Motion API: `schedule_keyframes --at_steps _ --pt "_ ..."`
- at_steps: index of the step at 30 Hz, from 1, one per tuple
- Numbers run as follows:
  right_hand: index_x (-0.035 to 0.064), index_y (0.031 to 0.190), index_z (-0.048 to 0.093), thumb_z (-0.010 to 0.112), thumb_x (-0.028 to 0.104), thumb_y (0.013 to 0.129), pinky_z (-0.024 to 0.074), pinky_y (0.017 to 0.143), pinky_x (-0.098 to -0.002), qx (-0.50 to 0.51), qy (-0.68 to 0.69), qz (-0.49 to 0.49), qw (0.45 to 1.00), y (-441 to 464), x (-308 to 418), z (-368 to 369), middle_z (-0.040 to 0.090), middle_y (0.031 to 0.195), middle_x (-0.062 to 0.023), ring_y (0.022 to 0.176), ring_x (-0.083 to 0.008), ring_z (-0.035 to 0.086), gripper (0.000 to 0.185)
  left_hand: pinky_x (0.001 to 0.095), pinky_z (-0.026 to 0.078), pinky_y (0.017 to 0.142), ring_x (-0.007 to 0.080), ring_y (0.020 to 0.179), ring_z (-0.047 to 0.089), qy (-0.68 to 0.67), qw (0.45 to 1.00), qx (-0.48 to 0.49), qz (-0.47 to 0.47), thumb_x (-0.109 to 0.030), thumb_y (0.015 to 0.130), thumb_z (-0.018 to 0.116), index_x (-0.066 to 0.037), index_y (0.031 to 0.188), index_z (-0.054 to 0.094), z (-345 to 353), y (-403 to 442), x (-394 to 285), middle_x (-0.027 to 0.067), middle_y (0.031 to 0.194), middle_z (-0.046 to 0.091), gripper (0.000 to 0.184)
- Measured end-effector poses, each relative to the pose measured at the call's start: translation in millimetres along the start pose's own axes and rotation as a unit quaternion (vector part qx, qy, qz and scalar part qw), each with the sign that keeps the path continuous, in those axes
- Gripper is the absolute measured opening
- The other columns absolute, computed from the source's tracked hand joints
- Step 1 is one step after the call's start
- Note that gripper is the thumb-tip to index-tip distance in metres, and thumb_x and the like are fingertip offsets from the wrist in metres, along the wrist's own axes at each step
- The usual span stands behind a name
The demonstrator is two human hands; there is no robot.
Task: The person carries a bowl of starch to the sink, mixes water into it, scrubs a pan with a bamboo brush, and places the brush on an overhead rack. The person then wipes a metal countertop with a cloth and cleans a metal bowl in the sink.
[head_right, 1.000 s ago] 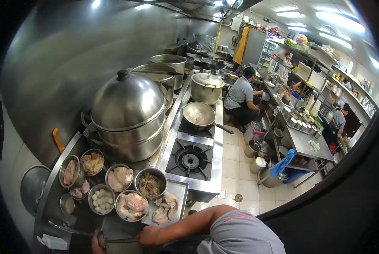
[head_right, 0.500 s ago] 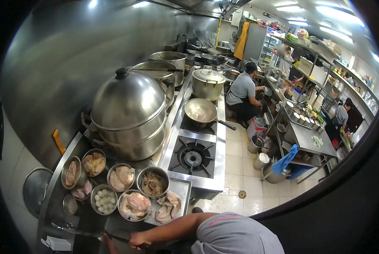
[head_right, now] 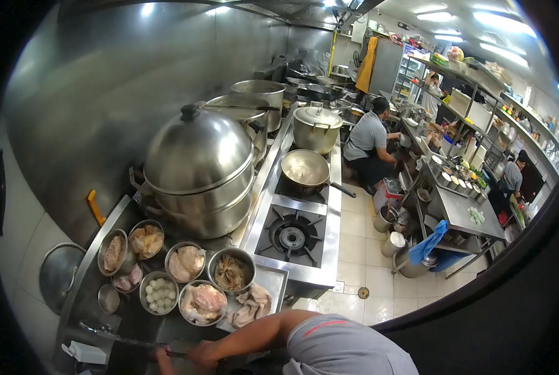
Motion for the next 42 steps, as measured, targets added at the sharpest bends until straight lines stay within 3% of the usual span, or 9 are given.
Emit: schedule_keyframes --at_steps 2,12,16,20,22,23,28,36,42 --pt "0.0002 0.078 0.065 0.064 0.009 0.069 0.0525 0.053 -0.0371 0.291 -0.104 0.036 0.95 -0.2 -11.4 -9.7 0.066 0.077 -0.0133 0.067 -0.0262 0.067 0.012 0.042 0.045 0.08 0.0308 0.094 0.059 0.06 0.998 0.005 0.011 -0.04 0.091 0.05 -0.001 0.112 0.057 1.5 -13.5 17.1 0.0164 0.102 0.061 0.045" --pt "0.0037 0.082 0.067 0.066 0.012 0.067 0.0548 0.066 -0.041 0.37 -0.149 -0.004 0.917 -35.9 -11.4 -56.2 0.068 0.083 -0.015 0.085 -0.0325 0.066 0.017 0.0441 0.046 0.076 0.0327 0.09 0.061 0.309 0.935 -0.111 0.134 -0.045 0.092 0.047 0.0 0.107 0.061 -54.1 -82.4 11.9 0.0174 0.096 0.064 0.049" --pt "0.0031 0.084 0.066 0.063 0.011 0.069 0.0539 0.07 -0.041 0.355 -0.149 -0.035 0.922 -57.5 -3.2 -108.0 0.067 0.083 -0.0153 0.083 -0.0324 0.066 0.017 0.0434 0.047 0.071 0.0254 0.086 0.061 -0.036 0.983 0.125 -0.128 -0.042 0.091 0.051 -0.007 0.107 0.06 -77.4 -32.8 68.6 0.01 0.095 0.064 0.04" --pt "0.0019 0.109 0.059 0.063 0.012 0.071 0.051 0.065 -0.0425 0.298 -0.104 -0.093 0.944 -84.9 -18.1 -151.9 0.065 0.082 -0.0172 0.076 -0.033 0.064 0.039 0.0431 0.053 0.067 0.0329 0.085 0.06 -0.216 0.906 0.347 -0.108 -0.036 0.09 0.055 -0.013 0.121 0.053 -124.6 -82.3 58.3 0.0115 0.108 0.061 0.039" --pt "0.0017 0.119 0.055 0.063 0.012 0.072 0.0497 0.064 -0.0425 0.257 -0.05 -0.114 0.958 -93.5 -20.3 -184.9 0.064 0.082 -0.0177 0.072 -0.0331 0.062 0.048 0.0465 0.054 0.071 0.035 0.09 0.061 -0.247 0.735 0.621 0.114 -0.036 0.092 0.051 -0.012 0.129 0.046 -126.3 -74.7 70.8 0.0138 0.115 0.058 0.044" --pt "0.0032 0.127 0.049 0.064 0.013 0.075 0.0483 0.061 -0.0399 0.218 0.054 -0.121 0.967 -96.4 -20.8 -202.3 0.065 0.084 -0.0171 0.068 -0.0294 0.061 0.054 0.05 0.053 0.072 0.0343 0.096 0.06 -0.253 0.855 0.451 -0.032 -0.035 0.093 0.046 -0.012 0.132 0.04 -128.4 -58.5 93.0 0.0144 0.123 0.054 0.046" --pt "0.0061 0.135 0.043 0.061 0.015 0.086 0.0497 0.06 -0.0273 0.1 0.336 -0.085 0.933 -131.9 -28.5 -308.5 0.063 0.11 -0.0194 0.066 -0.0136 0.063 0.053 0.0473 0.051 0.068 0.0284 0.104 0.057 -0.215 0.943 0.173 -0.187 -0.04 0.092 0.046 -0.017 0.131 0.041 -127.4 -111.3 93.5 0.0095 0.125 0.054 0.045" --pt "0.0107 0.133 0.046 0.064 0.017 0.083 0.0514 0.073 -0.0399 -0.393 -0.084 -0.046 0.915 -167.9 -187.4 -531.2 0.062 0.111 -0.0199 0.091 -0.0299 0.065 0.054 0.0413 0.044 0.071 0.0217 0.099 0.057 -0.181 0.973 -0.017 -0.143 -0.048 0.09 0.045 -0.025 0.125 0.045 -143.8 -197.3 71.1 0.004 0.118 0.056 0.042" --pt "0.0214 0.13 0.051 0.058 0.027 0.084 0.0475 0.079 -0.0442 -0.382 -0.255 0.148 0.876 -109.5 -335.6 -650.6 0.063 0.098 -0.0201 0.094 -0.0381 0.06 0.047 0.0445 0.044 0.069 0.0195 0.086 0.055 -0.174 0.978 -0.079 -0.084 -0.048 0.09 0.045 -0.017 0.118 0.048 -123.5 -262.6 1.9 0.0037 0.108 0.057 0.042"
Point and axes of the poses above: each hand's wrist, its own y-axis towards the middle knuckle, its own z-axis out of the palm, x = y × z, the point moved 1 cm from there along y, towards the middle knuckle
